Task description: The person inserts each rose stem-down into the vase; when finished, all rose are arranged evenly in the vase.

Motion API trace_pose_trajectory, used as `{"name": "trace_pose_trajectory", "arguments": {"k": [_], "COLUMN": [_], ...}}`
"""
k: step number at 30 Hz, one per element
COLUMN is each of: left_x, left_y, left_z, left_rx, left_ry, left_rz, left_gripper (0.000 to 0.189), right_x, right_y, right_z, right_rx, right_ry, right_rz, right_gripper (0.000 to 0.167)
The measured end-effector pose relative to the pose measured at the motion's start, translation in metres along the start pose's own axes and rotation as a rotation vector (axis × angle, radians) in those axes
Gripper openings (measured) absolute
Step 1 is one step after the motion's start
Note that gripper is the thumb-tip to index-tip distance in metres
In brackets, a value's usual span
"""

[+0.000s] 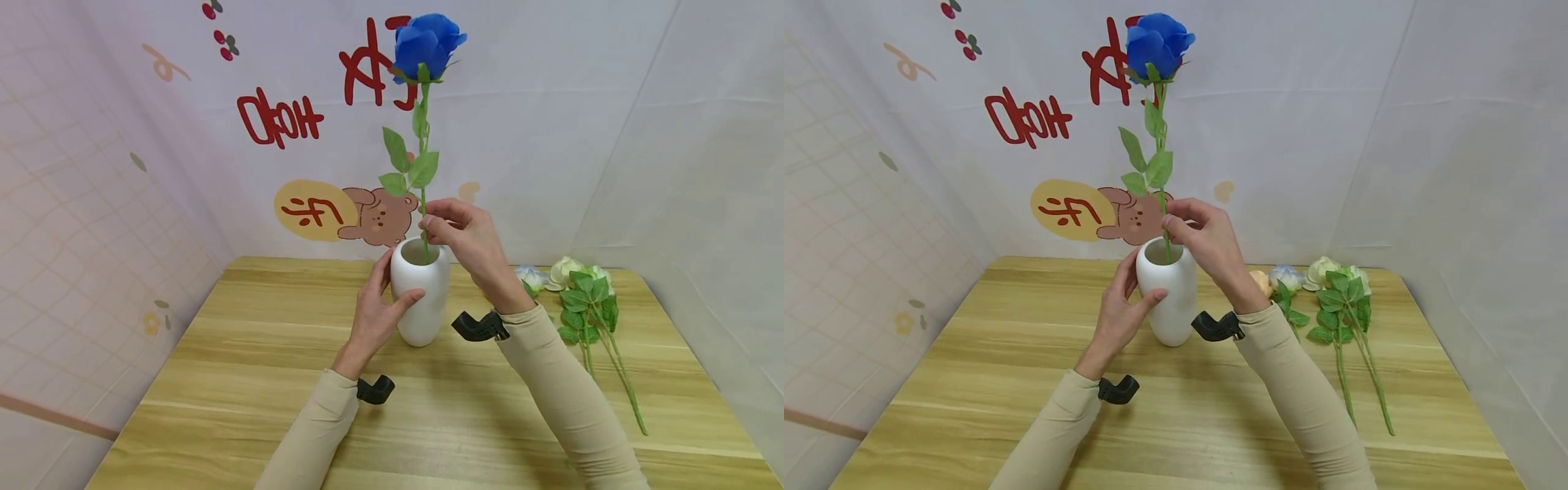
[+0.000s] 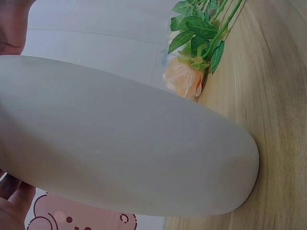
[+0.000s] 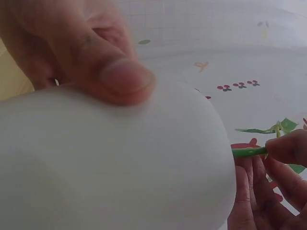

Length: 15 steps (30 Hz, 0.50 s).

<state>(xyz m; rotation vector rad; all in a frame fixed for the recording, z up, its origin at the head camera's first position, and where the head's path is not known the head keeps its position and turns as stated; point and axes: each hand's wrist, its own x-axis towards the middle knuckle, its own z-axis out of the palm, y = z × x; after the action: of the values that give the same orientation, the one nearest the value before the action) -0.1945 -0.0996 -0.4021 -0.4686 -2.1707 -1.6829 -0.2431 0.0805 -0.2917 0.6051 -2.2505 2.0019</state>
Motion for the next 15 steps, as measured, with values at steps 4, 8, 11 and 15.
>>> {"name": "trace_pose_trajectory", "arguments": {"k": [4, 8, 11, 15], "left_x": [0.0007, 0.0013, 0.0015, 0.0011], "left_y": [0.0005, 0.0007, 0.0002, -0.0006], "left_z": [-0.0002, 0.0000, 0.0001, -0.0003], "left_rx": [0.002, 0.002, -0.001, -0.006], "left_ry": [-0.002, -0.001, 0.000, -0.003], "left_rz": [-0.005, -0.001, -0.002, -0.018], "left_gripper": [0.084, 0.086, 0.089, 0.091], "right_x": [0.0003, 0.0010, 0.0009, -0.0002], "right_y": [0.0034, 0.0059, 0.0062, 0.0069], "right_z": [-0.0013, -0.0014, -0.0008, -0.0007], "right_rx": [0.022, 0.040, 0.036, 0.002], "right_ry": [-0.007, -0.002, 0.003, 0.009], "right_rz": [0.010, -0.017, -0.045, -0.047], "right_gripper": [0.031, 0.033, 0.030, 0.030]}}
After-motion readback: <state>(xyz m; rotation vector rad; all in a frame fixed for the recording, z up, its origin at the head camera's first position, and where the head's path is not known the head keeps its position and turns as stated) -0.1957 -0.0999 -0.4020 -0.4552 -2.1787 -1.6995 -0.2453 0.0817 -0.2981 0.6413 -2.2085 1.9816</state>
